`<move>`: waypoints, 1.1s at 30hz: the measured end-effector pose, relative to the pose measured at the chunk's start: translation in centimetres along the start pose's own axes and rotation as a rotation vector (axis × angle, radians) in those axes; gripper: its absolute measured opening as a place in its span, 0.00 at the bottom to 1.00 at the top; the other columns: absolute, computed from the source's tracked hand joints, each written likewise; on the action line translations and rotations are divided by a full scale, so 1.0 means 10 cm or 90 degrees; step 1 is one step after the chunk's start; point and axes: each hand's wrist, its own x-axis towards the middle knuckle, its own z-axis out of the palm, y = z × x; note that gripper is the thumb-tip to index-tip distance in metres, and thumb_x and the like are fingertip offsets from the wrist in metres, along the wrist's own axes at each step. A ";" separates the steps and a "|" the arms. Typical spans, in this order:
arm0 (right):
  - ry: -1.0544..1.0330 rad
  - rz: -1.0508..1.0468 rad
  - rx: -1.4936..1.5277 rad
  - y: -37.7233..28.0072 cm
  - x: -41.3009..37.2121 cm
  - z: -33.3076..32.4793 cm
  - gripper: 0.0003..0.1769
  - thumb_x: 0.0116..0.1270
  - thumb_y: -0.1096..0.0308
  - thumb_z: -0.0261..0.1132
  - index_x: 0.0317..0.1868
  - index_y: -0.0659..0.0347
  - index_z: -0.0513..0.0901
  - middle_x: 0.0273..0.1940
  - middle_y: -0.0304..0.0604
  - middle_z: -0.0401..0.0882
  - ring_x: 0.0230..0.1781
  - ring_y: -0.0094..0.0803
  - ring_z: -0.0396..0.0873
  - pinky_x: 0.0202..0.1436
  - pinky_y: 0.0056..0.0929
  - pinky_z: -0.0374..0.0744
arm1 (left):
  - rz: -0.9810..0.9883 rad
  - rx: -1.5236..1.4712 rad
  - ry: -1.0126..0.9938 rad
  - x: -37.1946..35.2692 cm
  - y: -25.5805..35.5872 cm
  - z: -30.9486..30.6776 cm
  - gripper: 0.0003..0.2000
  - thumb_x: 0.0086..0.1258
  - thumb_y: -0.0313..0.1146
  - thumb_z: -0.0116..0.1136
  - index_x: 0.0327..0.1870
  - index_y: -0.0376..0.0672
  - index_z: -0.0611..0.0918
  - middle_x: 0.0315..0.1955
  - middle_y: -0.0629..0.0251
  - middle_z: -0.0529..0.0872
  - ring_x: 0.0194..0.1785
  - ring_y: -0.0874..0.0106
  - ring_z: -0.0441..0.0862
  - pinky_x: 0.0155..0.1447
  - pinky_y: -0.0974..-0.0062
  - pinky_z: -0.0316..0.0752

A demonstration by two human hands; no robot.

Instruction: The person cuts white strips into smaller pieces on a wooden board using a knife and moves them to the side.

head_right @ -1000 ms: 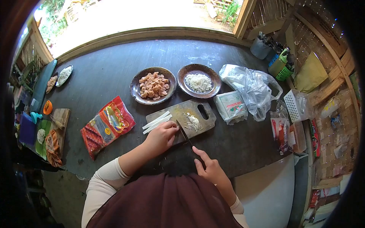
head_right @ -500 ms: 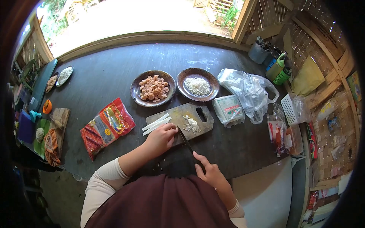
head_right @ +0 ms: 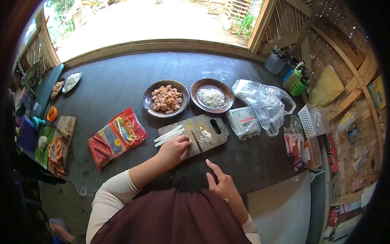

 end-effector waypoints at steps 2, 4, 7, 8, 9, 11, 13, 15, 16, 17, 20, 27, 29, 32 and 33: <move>-0.038 0.044 -0.023 -0.03 0.00 -0.01 0.25 0.70 0.65 0.62 0.68 0.49 0.74 0.35 0.60 0.84 0.32 0.42 0.87 0.40 0.33 0.80 | -0.003 0.005 -0.008 0.00 0.01 -0.03 0.13 0.60 0.25 0.59 0.47 0.37 0.84 0.47 0.61 0.82 0.51 0.60 0.80 0.56 0.66 0.78; -0.056 0.072 -0.024 -0.05 0.00 -0.02 0.25 0.70 0.65 0.62 0.68 0.49 0.74 0.39 0.59 0.84 0.36 0.42 0.87 0.42 0.32 0.80 | 0.000 0.009 -0.002 0.00 0.00 -0.02 0.12 0.61 0.25 0.59 0.46 0.37 0.84 0.47 0.61 0.82 0.51 0.60 0.80 0.56 0.66 0.78; -0.057 0.066 -0.007 -0.01 -0.01 -0.01 0.25 0.70 0.65 0.62 0.67 0.49 0.75 0.46 0.58 0.85 0.43 0.44 0.87 0.46 0.32 0.80 | 0.005 0.006 0.000 -0.01 -0.02 0.00 0.11 0.61 0.25 0.59 0.45 0.37 0.84 0.48 0.61 0.82 0.51 0.60 0.80 0.55 0.66 0.78; -0.043 0.029 0.009 0.02 -0.01 0.00 0.24 0.70 0.65 0.62 0.67 0.49 0.75 0.49 0.57 0.84 0.46 0.44 0.87 0.48 0.31 0.80 | 0.003 -0.001 -0.001 -0.01 -0.02 0.01 0.11 0.61 0.25 0.59 0.44 0.37 0.83 0.48 0.61 0.82 0.51 0.60 0.80 0.55 0.66 0.78; -0.043 0.031 0.009 0.07 -0.02 0.01 0.24 0.70 0.65 0.62 0.67 0.49 0.75 0.49 0.57 0.84 0.46 0.44 0.87 0.48 0.31 0.80 | 0.004 -0.002 -0.002 0.00 -0.01 0.01 0.11 0.61 0.25 0.59 0.44 0.37 0.83 0.48 0.61 0.82 0.51 0.60 0.80 0.55 0.66 0.78; -0.015 -0.067 -0.001 0.15 -0.01 0.04 0.24 0.70 0.66 0.62 0.67 0.50 0.76 0.52 0.57 0.83 0.48 0.45 0.86 0.49 0.31 0.80 | 0.002 0.020 -0.011 0.00 0.01 -0.02 0.11 0.60 0.25 0.60 0.44 0.37 0.83 0.48 0.61 0.82 0.51 0.60 0.80 0.55 0.66 0.78; -0.029 -0.032 0.013 0.10 -0.02 0.02 0.24 0.70 0.66 0.62 0.66 0.50 0.76 0.52 0.57 0.83 0.48 0.44 0.86 0.49 0.31 0.80 | -0.005 0.016 -0.012 -0.01 0.02 -0.03 0.11 0.60 0.25 0.60 0.44 0.37 0.83 0.48 0.61 0.82 0.51 0.60 0.80 0.55 0.66 0.78; -0.039 0.005 0.027 0.04 -0.03 0.00 0.24 0.70 0.66 0.62 0.66 0.51 0.76 0.51 0.57 0.83 0.48 0.43 0.86 0.49 0.30 0.80 | -0.008 0.010 -0.015 0.00 0.02 -0.03 0.11 0.60 0.25 0.60 0.44 0.37 0.83 0.48 0.61 0.82 0.51 0.59 0.80 0.55 0.66 0.78; -0.046 0.029 0.027 0.01 -0.02 -0.01 0.24 0.70 0.67 0.62 0.66 0.52 0.76 0.50 0.58 0.84 0.46 0.42 0.87 0.48 0.30 0.80 | -0.007 0.007 -0.013 0.00 0.01 -0.03 0.11 0.60 0.25 0.59 0.44 0.37 0.83 0.48 0.61 0.82 0.51 0.59 0.81 0.55 0.66 0.78; -0.053 0.052 0.028 -0.01 0.00 -0.02 0.24 0.70 0.67 0.62 0.66 0.52 0.76 0.48 0.59 0.84 0.45 0.40 0.87 0.47 0.30 0.80 | -0.006 0.004 -0.012 0.00 0.01 -0.03 0.12 0.59 0.25 0.59 0.44 0.37 0.83 0.48 0.61 0.82 0.51 0.59 0.81 0.55 0.66 0.78; -0.047 0.054 0.030 -0.01 0.06 -0.02 0.24 0.69 0.68 0.62 0.66 0.54 0.76 0.37 0.62 0.84 0.33 0.37 0.87 0.39 0.31 0.79 | 0.007 0.023 0.003 0.00 -0.01 0.00 0.12 0.58 0.24 0.59 0.44 0.37 0.83 0.48 0.61 0.82 0.51 0.59 0.81 0.55 0.66 0.78; -0.037 0.018 -0.029 -0.13 0.15 0.01 0.23 0.68 0.71 0.62 0.64 0.56 0.77 0.23 0.61 0.76 0.19 0.23 0.77 0.25 0.34 0.73 | -0.014 0.005 -0.001 0.00 0.02 -0.03 0.11 0.58 0.24 0.59 0.43 0.38 0.84 0.47 0.61 0.82 0.51 0.59 0.81 0.55 0.66 0.78; -0.038 0.011 -0.002 -0.07 0.10 -0.01 0.23 0.68 0.71 0.62 0.64 0.56 0.77 0.26 0.62 0.79 0.23 0.25 0.80 0.30 0.32 0.76 | 0.007 0.017 0.018 0.00 0.00 0.00 0.11 0.58 0.23 0.58 0.43 0.38 0.83 0.47 0.61 0.82 0.51 0.59 0.81 0.54 0.65 0.78; -0.024 -0.025 0.021 0.08 -0.01 -0.03 0.23 0.69 0.71 0.62 0.64 0.57 0.76 0.29 0.64 0.80 0.25 0.32 0.84 0.35 0.30 0.79 | 0.008 0.005 0.015 0.00 0.00 -0.02 0.11 0.58 0.23 0.58 0.43 0.38 0.83 0.47 0.62 0.82 0.50 0.59 0.81 0.54 0.65 0.78; -0.026 -0.024 0.020 0.11 -0.03 -0.04 0.23 0.69 0.71 0.62 0.64 0.57 0.76 0.29 0.64 0.80 0.25 0.32 0.84 0.35 0.30 0.79 | 0.005 0.004 0.015 0.00 -0.01 -0.01 0.11 0.58 0.23 0.58 0.43 0.38 0.83 0.47 0.62 0.82 0.50 0.59 0.81 0.54 0.65 0.78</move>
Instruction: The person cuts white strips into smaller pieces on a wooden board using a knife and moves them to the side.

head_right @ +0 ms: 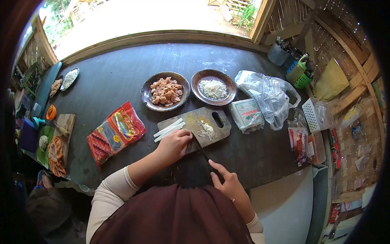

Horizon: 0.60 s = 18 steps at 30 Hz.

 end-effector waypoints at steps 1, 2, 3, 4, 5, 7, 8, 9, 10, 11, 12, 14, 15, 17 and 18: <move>0.005 -0.019 0.016 0.02 -0.02 0.00 0.23 0.69 0.71 0.62 0.64 0.57 0.76 0.30 0.65 0.81 0.27 0.35 0.85 0.37 0.30 0.79 | -0.002 0.000 -0.007 0.00 -0.01 0.01 0.11 0.58 0.23 0.58 0.43 0.38 0.83 0.47 0.62 0.82 0.51 0.59 0.81 0.54 0.65 0.78; 0.013 -0.039 0.032 0.03 -0.03 -0.01 0.23 0.69 0.71 0.62 0.64 0.57 0.76 0.32 0.65 0.81 0.29 0.39 0.86 0.39 0.29 0.80 | -0.002 0.001 -0.014 0.00 -0.02 0.02 0.12 0.58 0.23 0.58 0.43 0.39 0.83 0.47 0.62 0.82 0.51 0.59 0.81 0.54 0.66 0.78; 0.017 -0.038 0.032 0.01 -0.03 -0.01 0.23 0.69 0.71 0.62 0.64 0.57 0.76 0.32 0.65 0.81 0.29 0.39 0.86 0.39 0.29 0.80 | 0.002 0.000 -0.016 0.01 -0.01 0.01 0.12 0.58 0.23 0.58 0.43 0.39 0.83 0.47 0.62 0.82 0.51 0.59 0.81 0.54 0.66 0.78; 0.012 -0.024 0.020 -0.03 0.00 -0.01 0.23 0.69 0.70 0.62 0.64 0.56 0.76 0.31 0.65 0.81 0.28 0.40 0.86 0.38 0.31 0.80 | -0.001 0.000 -0.019 0.02 0.01 -0.02 0.12 0.58 0.23 0.58 0.43 0.38 0.83 0.47 0.62 0.82 0.51 0.59 0.81 0.54 0.66 0.78; 0.007 -0.009 0.010 -0.07 0.02 -0.01 0.23 0.69 0.70 0.62 0.65 0.56 0.76 0.30 0.64 0.81 0.28 0.41 0.86 0.38 0.32 0.79 | -0.004 0.001 -0.022 0.02 0.02 -0.03 0.12 0.58 0.23 0.58 0.43 0.38 0.83 0.47 0.62 0.82 0.51 0.59 0.81 0.54 0.66 0.78; -0.002 0.033 0.002 -0.16 0.11 0.02 0.23 0.69 0.69 0.61 0.65 0.56 0.76 0.30 0.63 0.81 0.29 0.43 0.86 0.37 0.34 0.79 | 0.019 0.018 -0.028 0.02 -0.01 -0.03 0.12 0.58 0.23 0.58 0.44 0.38 0.83 0.48 0.62 0.82 0.51 0.59 0.81 0.55 0.66 0.78; -0.018 0.073 -0.008 -0.19 0.15 0.03 0.23 0.69 0.68 0.61 0.65 0.55 0.76 0.29 0.63 0.81 0.29 0.46 0.86 0.37 0.35 0.79 | 0.036 0.035 -0.029 0.01 -0.02 -0.03 0.12 0.58 0.22 0.58 0.44 0.38 0.83 0.48 0.61 0.82 0.51 0.60 0.80 0.56 0.67 0.78; -0.015 0.070 -0.008 -0.23 0.17 0.04 0.23 0.69 0.68 0.61 0.65 0.55 0.76 0.29 0.63 0.81 0.29 0.46 0.86 0.37 0.35 0.79 | 0.038 0.038 -0.028 0.00 -0.01 -0.03 0.12 0.58 0.22 0.58 0.44 0.38 0.83 0.48 0.61 0.82 0.51 0.60 0.80 0.56 0.67 0.78; -0.025 0.085 -0.026 -0.27 0.20 0.04 0.23 0.70 0.68 0.61 0.65 0.55 0.75 0.28 0.63 0.81 0.29 0.47 0.86 0.36 0.37 0.78 | 0.056 0.037 -0.041 -0.01 -0.01 -0.03 0.13 0.58 0.22 0.57 0.45 0.38 0.83 0.48 0.61 0.82 0.52 0.60 0.80 0.56 0.67 0.78; -0.034 0.100 -0.044 -0.30 0.21 0.03 0.23 0.70 0.67 0.60 0.65 0.55 0.75 0.27 0.62 0.81 0.29 0.49 0.85 0.36 0.38 0.78 | 0.074 0.036 -0.054 -0.01 0.00 -0.04 0.13 0.58 0.22 0.57 0.45 0.38 0.83 0.48 0.61 0.82 0.52 0.60 0.80 0.57 0.67 0.77; -0.033 0.095 -0.044 -0.28 0.21 0.04 0.23 0.70 0.67 0.60 0.65 0.55 0.75 0.27 0.62 0.81 0.29 0.49 0.85 0.36 0.38 0.78 | 0.076 0.040 -0.051 -0.02 0.01 -0.03 0.13 0.58 0.22 0.57 0.45 0.38 0.83 0.48 0.61 0.82 0.52 0.60 0.80 0.57 0.67 0.77; -0.013 0.064 -0.024 -0.21 0.21 0.07 0.25 0.70 0.66 0.60 0.67 0.56 0.73 0.29 0.62 0.82 0.30 0.51 0.85 0.36 0.39 0.78 | 0.059 0.048 -0.079 -0.04 0.05 -0.01 0.14 0.58 0.22 0.56 0.46 0.38 0.83 0.48 0.60 0.82 0.53 0.61 0.80 0.57 0.68 0.77; -0.012 0.062 -0.022 -0.20 0.20 0.07 0.25 0.70 0.66 0.60 0.67 0.56 0.73 0.29 0.62 0.82 0.30 0.51 0.85 0.36 0.39 0.78 | 0.056 0.047 -0.080 -0.04 0.09 -0.05 0.14 0.59 0.21 0.55 0.46 0.37 0.83 0.48 0.60 0.82 0.53 0.60 0.80 0.57 0.68 0.77; 0.011 0.087 0.026 -0.17 0.16 0.06 0.27 0.70 0.65 0.60 0.68 0.58 0.70 0.34 0.63 0.83 0.36 0.55 0.85 0.41 0.40 0.80 | 0.069 0.038 -0.076 -0.04 0.08 -0.03 0.14 0.59 0.21 0.55 0.46 0.37 0.83 0.49 0.60 0.82 0.53 0.60 0.80 0.57 0.68 0.77; 0.011 0.085 0.028 -0.11 0.14 0.06 0.27 0.70 0.65 0.60 0.68 0.58 0.70 0.34 0.63 0.83 0.36 0.55 0.85 0.41 0.40 0.80 | 0.081 0.028 -0.073 -0.04 0.07 -0.01 0.14 0.59 0.21 0.55 0.46 0.38 0.84 0.49 0.60 0.82 0.53 0.60 0.80 0.58 0.68 0.77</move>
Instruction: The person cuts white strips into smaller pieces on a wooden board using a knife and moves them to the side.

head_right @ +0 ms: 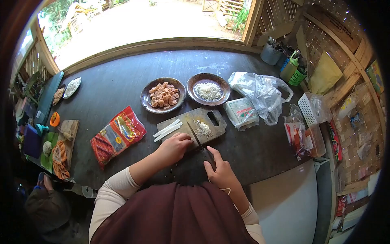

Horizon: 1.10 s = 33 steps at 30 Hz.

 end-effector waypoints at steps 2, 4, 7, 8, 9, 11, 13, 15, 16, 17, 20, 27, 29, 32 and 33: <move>-0.009 -0.039 0.007 0.11 0.02 0.00 0.28 0.70 0.65 0.60 0.69 0.59 0.68 0.41 0.66 0.83 0.44 0.60 0.83 0.47 0.41 0.80 | 0.002 -0.003 0.001 0.00 -0.02 0.04 0.14 0.59 0.21 0.55 0.46 0.38 0.84 0.49 0.60 0.82 0.53 0.60 0.80 0.58 0.68 0.77; -0.008 -0.049 0.003 0.07 0.00 0.00 0.27 0.70 0.65 0.60 0.68 0.59 0.69 0.43 0.67 0.82 0.47 0.61 0.82 0.49 0.42 0.80 | 0.008 -0.008 -0.001 0.00 0.00 0.03 0.14 0.59 0.21 0.55 0.46 0.38 0.84 0.49 0.60 0.83 0.53 0.60 0.80 0.58 0.68 0.77; -0.008 -0.062 -0.005 0.06 0.00 0.00 0.25 0.70 0.65 0.60 0.66 0.60 0.71 0.46 0.68 0.81 0.50 0.62 0.80 0.51 0.44 0.79 | 0.002 -0.030 -0.031 -0.02 0.06 0.01 0.14 0.59 0.21 0.55 0.45 0.38 0.85 0.49 0.60 0.83 0.53 0.60 0.80 0.58 0.68 0.77; -0.010 -0.070 -0.010 0.07 0.00 0.01 0.24 0.70 0.65 0.59 0.66 0.60 0.71 0.46 0.68 0.81 0.50 0.62 0.80 0.51 0.45 0.79 | -0.004 -0.011 -0.037 -0.03 0.08 0.01 0.15 0.58 0.22 0.55 0.46 0.39 0.85 0.50 0.61 0.83 0.54 0.60 0.80 0.58 0.68 0.77; -0.010 -0.070 -0.009 0.06 -0.01 0.02 0.24 0.70 0.65 0.59 0.66 0.60 0.71 0.46 0.68 0.81 0.50 0.62 0.80 0.51 0.45 0.79 | -0.009 0.007 -0.040 -0.04 0.10 0.02 0.16 0.57 0.23 0.55 0.47 0.39 0.84 0.50 0.62 0.82 0.55 0.61 0.79 0.59 0.69 0.76; 0.001 -0.084 -0.017 0.04 -0.01 0.03 0.23 0.70 0.66 0.60 0.65 0.60 0.73 0.47 0.66 0.82 0.49 0.60 0.81 0.50 0.45 0.80 | -0.012 0.016 -0.039 -0.06 0.10 0.04 0.16 0.57 0.23 0.55 0.47 0.39 0.84 0.50 0.62 0.82 0.55 0.61 0.79 0.58 0.68 0.77; 0.009 -0.103 -0.022 0.07 -0.01 0.03 0.23 0.70 0.67 0.60 0.64 0.60 0.73 0.46 0.66 0.82 0.49 0.60 0.81 0.49 0.43 0.80 | -0.015 0.023 -0.035 -0.06 0.12 0.04 0.16 0.57 0.23 0.55 0.47 0.39 0.84 0.50 0.62 0.82 0.55 0.61 0.79 0.58 0.68 0.77; 0.014 -0.120 -0.027 0.10 0.00 0.04 0.23 0.70 0.67 0.61 0.64 0.60 0.74 0.46 0.65 0.82 0.49 0.59 0.81 0.48 0.42 0.81 | -0.039 0.037 -0.017 -0.06 0.17 0.04 0.14 0.59 0.22 0.55 0.47 0.40 0.85 0.50 0.62 0.83 0.53 0.62 0.80 0.56 0.69 0.78; 0.032 -0.131 -0.012 0.10 0.00 0.05 0.22 0.69 0.67 0.61 0.63 0.60 0.75 0.45 0.65 0.82 0.49 0.58 0.81 0.48 0.41 0.81 | -0.040 0.034 -0.014 -0.07 0.18 0.04 0.14 0.59 0.22 0.55 0.47 0.40 0.85 0.50 0.62 0.83 0.53 0.62 0.80 0.56 0.69 0.78; 0.049 -0.143 0.002 0.11 0.01 0.07 0.22 0.69 0.68 0.62 0.62 0.60 0.75 0.45 0.64 0.83 0.49 0.57 0.82 0.47 0.40 0.81 | -0.044 0.052 -0.015 -0.07 0.19 0.05 0.15 0.58 0.23 0.56 0.47 0.41 0.85 0.50 0.63 0.82 0.54 0.62 0.80 0.56 0.69 0.78; 0.053 -0.124 -0.002 0.13 0.02 0.12 0.21 0.69 0.68 0.63 0.61 0.60 0.77 0.45 0.64 0.83 0.51 0.56 0.81 0.48 0.38 0.81 | -0.054 0.065 -0.009 -0.09 0.21 0.08 0.16 0.58 0.23 0.56 0.47 0.41 0.84 0.51 0.63 0.82 0.55 0.63 0.80 0.56 0.69 0.78; 0.097 -0.172 -0.038 0.17 0.06 0.18 0.20 0.69 0.72 0.63 0.60 0.64 0.77 0.43 0.56 0.86 0.45 0.30 0.86 0.48 0.28 0.80 | -0.086 0.065 -0.030 -0.07 0.29 0.01 0.15 0.57 0.23 0.56 0.47 0.41 0.84 0.52 0.64 0.81 0.56 0.63 0.79 0.57 0.69 0.78; 0.089 -0.186 -0.040 0.15 0.05 0.19 0.20 0.68 0.70 0.63 0.60 0.60 0.78 0.49 0.62 0.82 0.53 0.56 0.79 0.50 0.39 0.81 | -0.081 0.057 -0.013 -0.07 0.29 0.01 0.14 0.58 0.23 0.56 0.45 0.40 0.85 0.52 0.63 0.81 0.56 0.63 0.79 0.55 0.69 0.79; 0.073 -0.136 -0.061 0.08 0.03 0.20 0.20 0.69 0.73 0.63 0.60 0.65 0.78 0.52 0.60 0.83 0.56 0.42 0.82 0.55 0.32 0.80 | -0.078 0.046 0.012 -0.08 0.29 0.03 0.12 0.58 0.23 0.55 0.42 0.39 0.85 0.51 0.62 0.82 0.55 0.62 0.79 0.54 0.68 0.81; 0.072 -0.134 -0.063 0.07 0.04 0.20 0.20 0.69 0.73 0.63 0.60 0.65 0.78 0.52 0.60 0.83 0.56 0.42 0.82 0.55 0.32 0.80 | -0.076 0.046 0.018 -0.08 0.28 0.04 0.12 0.57 0.23 0.55 0.42 0.39 0.85 0.51 0.62 0.82 0.55 0.62 0.79 0.54 0.68 0.80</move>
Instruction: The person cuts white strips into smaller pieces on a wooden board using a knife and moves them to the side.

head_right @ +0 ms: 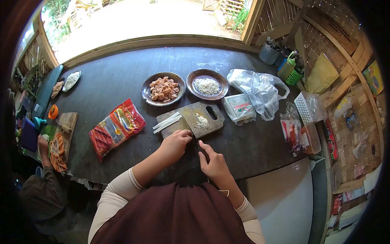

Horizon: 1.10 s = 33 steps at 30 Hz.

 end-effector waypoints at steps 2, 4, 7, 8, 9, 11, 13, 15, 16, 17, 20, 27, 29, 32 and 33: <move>0.017 -0.048 -0.033 0.00 0.03 0.02 0.20 0.69 0.73 0.62 0.60 0.65 0.77 0.52 0.61 0.83 0.56 0.45 0.82 0.55 0.32 0.79 | -0.002 -0.005 -0.009 0.01 -0.02 0.01 0.12 0.57 0.23 0.56 0.42 0.39 0.85 0.51 0.62 0.82 0.55 0.63 0.79 0.54 0.68 0.80; 0.014 -0.058 -0.018 0.09 0.09 0.06 0.20 0.68 0.72 0.62 0.60 0.62 0.77 0.48 0.62 0.83 0.51 0.51 0.81 0.51 0.38 0.80 | -0.003 -0.010 -0.024 0.01 -0.03 0.02 0.12 0.57 0.23 0.56 0.42 0.39 0.85 0.51 0.63 0.82 0.56 0.63 0.79 0.55 0.68 0.80; 0.005 -0.056 -0.011 0.07 0.13 0.04 0.20 0.68 0.71 0.62 0.60 0.60 0.77 0.43 0.64 0.82 0.47 0.57 0.81 0.46 0.43 0.81 | -0.015 -0.017 -0.034 0.01 -0.04 0.02 0.14 0.56 0.23 0.57 0.45 0.41 0.84 0.52 0.63 0.82 0.56 0.61 0.79 0.58 0.67 0.78; -0.002 -0.044 -0.019 0.05 0.13 0.03 0.20 0.68 0.71 0.62 0.61 0.60 0.77 0.42 0.64 0.82 0.47 0.57 0.81 0.46 0.43 0.82 | -0.021 -0.021 -0.032 0.01 -0.02 0.01 0.14 0.56 0.23 0.56 0.45 0.41 0.84 0.52 0.63 0.82 0.57 0.61 0.79 0.58 0.67 0.78; -0.006 -0.043 -0.019 0.04 0.09 0.02 0.20 0.68 0.71 0.62 0.61 0.60 0.77 0.42 0.64 0.82 0.47 0.57 0.81 0.46 0.43 0.82 | -0.028 -0.024 -0.029 0.00 -0.01 0.00 0.15 0.56 0.23 0.56 0.45 0.41 0.85 0.52 0.63 0.82 0.57 0.61 0.79 0.58 0.67 0.78; 0.015 -0.022 0.006 0.05 0.01 0.01 0.20 0.68 0.71 0.62 0.61 0.61 0.77 0.43 0.64 0.83 0.49 0.56 0.81 0.49 0.40 0.81 | -0.034 -0.026 -0.024 -0.01 0.00 0.00 0.15 0.56 0.22 0.56 0.46 0.41 0.85 0.52 0.63 0.82 0.57 0.61 0.79 0.58 0.67 0.78; 0.008 -0.013 0.011 0.07 -0.02 -0.01 0.20 0.69 0.72 0.62 0.61 0.63 0.77 0.47 0.62 0.83 0.52 0.45 0.82 0.52 0.35 0.80 | -0.035 -0.029 -0.018 0.00 -0.01 0.01 0.15 0.57 0.22 0.56 0.46 0.41 0.85 0.52 0.64 0.82 0.57 0.61 0.79 0.58 0.67 0.78; 0.008 -0.002 0.016 0.10 -0.04 -0.04 0.20 0.69 0.73 0.62 0.61 0.66 0.77 0.51 0.59 0.84 0.55 0.35 0.83 0.55 0.30 0.78 | -0.011 -0.017 -0.022 0.00 -0.04 0.04 0.16 0.57 0.22 0.56 0.47 0.41 0.84 0.53 0.64 0.82 0.57 0.62 0.79 0.58 0.67 0.78; 0.011 -0.023 0.009 0.13 -0.02 -0.03 0.20 0.70 0.73 0.62 0.61 0.65 0.76 0.47 0.55 0.86 0.49 0.32 0.84 0.52 0.28 0.79 | -0.008 -0.017 -0.021 0.00 -0.04 0.04 0.16 0.57 0.22 0.56 0.47 0.41 0.84 0.53 0.64 0.82 0.57 0.62 0.79 0.58 0.67 0.78; 0.012 -0.046 0.004 0.15 0.01 -0.02 0.20 0.70 0.72 0.62 0.62 0.65 0.76 0.43 0.51 0.87 0.43 0.29 0.85 0.48 0.27 0.80 | 0.003 -0.003 -0.005 0.00 -0.03 0.04 0.15 0.57 0.23 0.56 0.46 0.40 0.85 0.52 0.64 0.82 0.56 0.63 0.79 0.57 0.69 0.79; -0.016 0.000 0.013 0.20 0.09 -0.02 0.21 0.70 0.71 0.63 0.63 0.63 0.75 0.32 0.41 0.82 0.30 0.20 0.79 0.38 0.23 0.78 | 0.004 0.008 0.007 0.00 -0.01 0.01 0.14 0.56 0.23 0.57 0.44 0.40 0.85 0.50 0.64 0.82 0.55 0.64 0.80 0.56 0.71 0.79; 0.045 -0.029 0.051 0.27 0.09 0.05 0.21 0.71 0.69 0.63 0.64 0.58 0.76 0.26 0.35 0.77 0.25 0.18 0.74 0.31 0.22 0.75 | -0.021 0.002 -0.035 0.01 -0.01 0.01 0.15 0.57 0.23 0.57 0.46 0.41 0.84 0.51 0.64 0.82 0.55 0.61 0.80 0.57 0.68 0.78; 0.036 0.009 0.050 0.21 0.06 0.00 0.21 0.71 0.69 0.63 0.64 0.58 0.76 0.26 0.36 0.78 0.25 0.18 0.74 0.32 0.23 0.75 | -0.017 -0.008 -0.025 0.01 -0.03 0.03 0.15 0.57 0.23 0.57 0.46 0.41 0.85 0.50 0.64 0.82 0.55 0.61 0.80 0.57 0.67 0.78; 0.045 -0.015 0.052 0.22 0.05 0.04 0.21 0.71 0.69 0.63 0.63 0.59 0.76 0.26 0.36 0.78 0.25 0.18 0.74 0.32 0.23 0.75 | -0.015 -0.024 -0.009 0.01 -0.03 0.05 0.14 0.58 0.23 0.57 0.46 0.41 0.85 0.49 0.63 0.82 0.55 0.61 0.80 0.57 0.67 0.78; 0.044 -0.015 0.053 0.21 0.05 0.05 0.21 0.71 0.69 0.63 0.63 0.59 0.76 0.26 0.36 0.78 0.25 0.18 0.74 0.32 0.23 0.75 | -0.017 -0.029 -0.003 0.00 -0.04 0.05 0.14 0.58 0.23 0.56 0.46 0.41 0.85 0.49 0.63 0.83 0.54 0.61 0.80 0.57 0.67 0.78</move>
